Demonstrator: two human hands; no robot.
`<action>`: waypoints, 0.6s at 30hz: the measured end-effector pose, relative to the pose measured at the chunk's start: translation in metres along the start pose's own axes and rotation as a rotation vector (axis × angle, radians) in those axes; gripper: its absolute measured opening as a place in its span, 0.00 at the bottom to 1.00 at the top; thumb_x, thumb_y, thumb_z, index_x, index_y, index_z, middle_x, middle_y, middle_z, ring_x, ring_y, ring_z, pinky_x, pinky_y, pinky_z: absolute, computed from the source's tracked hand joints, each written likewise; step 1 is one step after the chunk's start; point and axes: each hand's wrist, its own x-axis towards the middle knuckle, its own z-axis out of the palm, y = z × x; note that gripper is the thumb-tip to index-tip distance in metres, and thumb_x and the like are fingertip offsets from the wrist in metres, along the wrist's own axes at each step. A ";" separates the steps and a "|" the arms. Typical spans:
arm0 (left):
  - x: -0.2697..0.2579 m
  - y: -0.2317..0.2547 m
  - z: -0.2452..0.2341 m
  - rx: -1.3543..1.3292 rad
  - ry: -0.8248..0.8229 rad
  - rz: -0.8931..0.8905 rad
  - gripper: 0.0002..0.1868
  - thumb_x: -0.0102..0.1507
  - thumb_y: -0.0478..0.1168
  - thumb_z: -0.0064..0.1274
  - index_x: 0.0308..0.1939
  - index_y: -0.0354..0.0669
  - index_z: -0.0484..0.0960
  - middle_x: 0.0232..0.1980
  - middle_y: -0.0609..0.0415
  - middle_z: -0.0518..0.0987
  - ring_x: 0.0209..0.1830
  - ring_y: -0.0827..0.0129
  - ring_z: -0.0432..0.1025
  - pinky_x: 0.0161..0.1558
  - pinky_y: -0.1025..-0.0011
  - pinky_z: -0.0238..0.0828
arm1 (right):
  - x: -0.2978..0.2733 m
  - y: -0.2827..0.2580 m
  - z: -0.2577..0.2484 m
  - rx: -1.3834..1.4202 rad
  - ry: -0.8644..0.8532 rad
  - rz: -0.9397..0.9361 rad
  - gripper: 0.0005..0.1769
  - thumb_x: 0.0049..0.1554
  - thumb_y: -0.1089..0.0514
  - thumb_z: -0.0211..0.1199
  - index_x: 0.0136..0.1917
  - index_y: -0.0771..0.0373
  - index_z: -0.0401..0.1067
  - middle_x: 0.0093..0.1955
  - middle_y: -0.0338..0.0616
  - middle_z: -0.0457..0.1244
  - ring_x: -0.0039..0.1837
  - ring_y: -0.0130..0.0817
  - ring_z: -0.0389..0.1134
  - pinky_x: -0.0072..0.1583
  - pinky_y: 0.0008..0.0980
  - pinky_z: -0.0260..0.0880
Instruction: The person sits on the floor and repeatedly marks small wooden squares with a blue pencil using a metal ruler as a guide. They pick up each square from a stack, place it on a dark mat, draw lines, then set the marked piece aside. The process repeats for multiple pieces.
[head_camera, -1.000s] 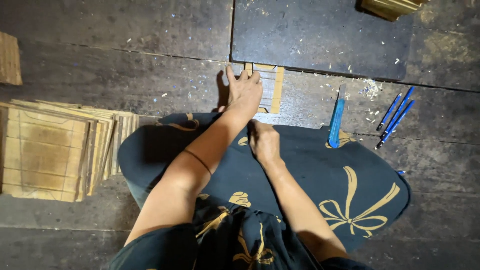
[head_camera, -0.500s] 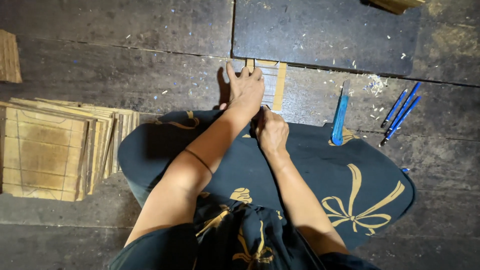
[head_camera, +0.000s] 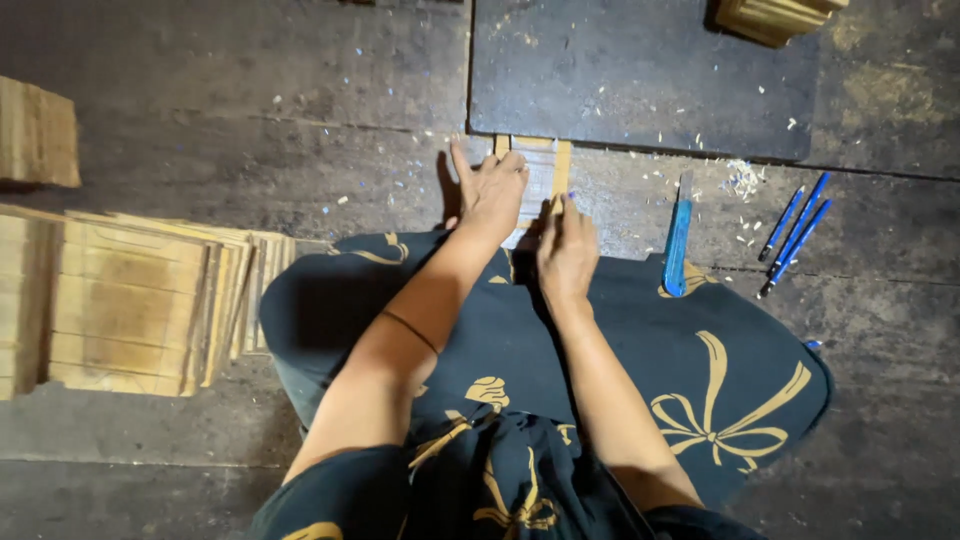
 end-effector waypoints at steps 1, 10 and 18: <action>0.003 -0.003 0.009 -0.132 0.033 -0.028 0.52 0.23 0.37 0.68 0.56 0.50 0.77 0.59 0.56 0.72 0.58 0.64 0.66 0.76 0.32 0.15 | 0.009 -0.007 0.008 0.013 0.027 -0.056 0.25 0.57 0.58 0.65 0.67 0.65 0.69 0.47 0.60 0.64 0.51 0.63 0.68 0.51 0.54 0.70; 0.006 -0.007 0.026 -0.564 0.110 -0.210 0.30 0.61 0.42 0.57 0.68 0.63 0.71 0.72 0.60 0.63 0.70 0.56 0.63 0.64 0.50 0.66 | 0.013 0.038 0.024 -0.052 0.046 0.126 0.54 0.44 0.51 0.78 0.74 0.75 0.57 0.57 0.68 0.60 0.60 0.67 0.63 0.64 0.57 0.63; -0.016 0.074 0.006 -0.591 0.214 -0.326 0.71 0.44 0.51 0.79 0.81 0.48 0.45 0.81 0.36 0.40 0.80 0.34 0.35 0.72 0.35 0.36 | -0.009 0.103 -0.002 -0.104 0.093 0.332 0.50 0.50 0.43 0.75 0.74 0.71 0.59 0.58 0.63 0.61 0.62 0.63 0.63 0.65 0.56 0.62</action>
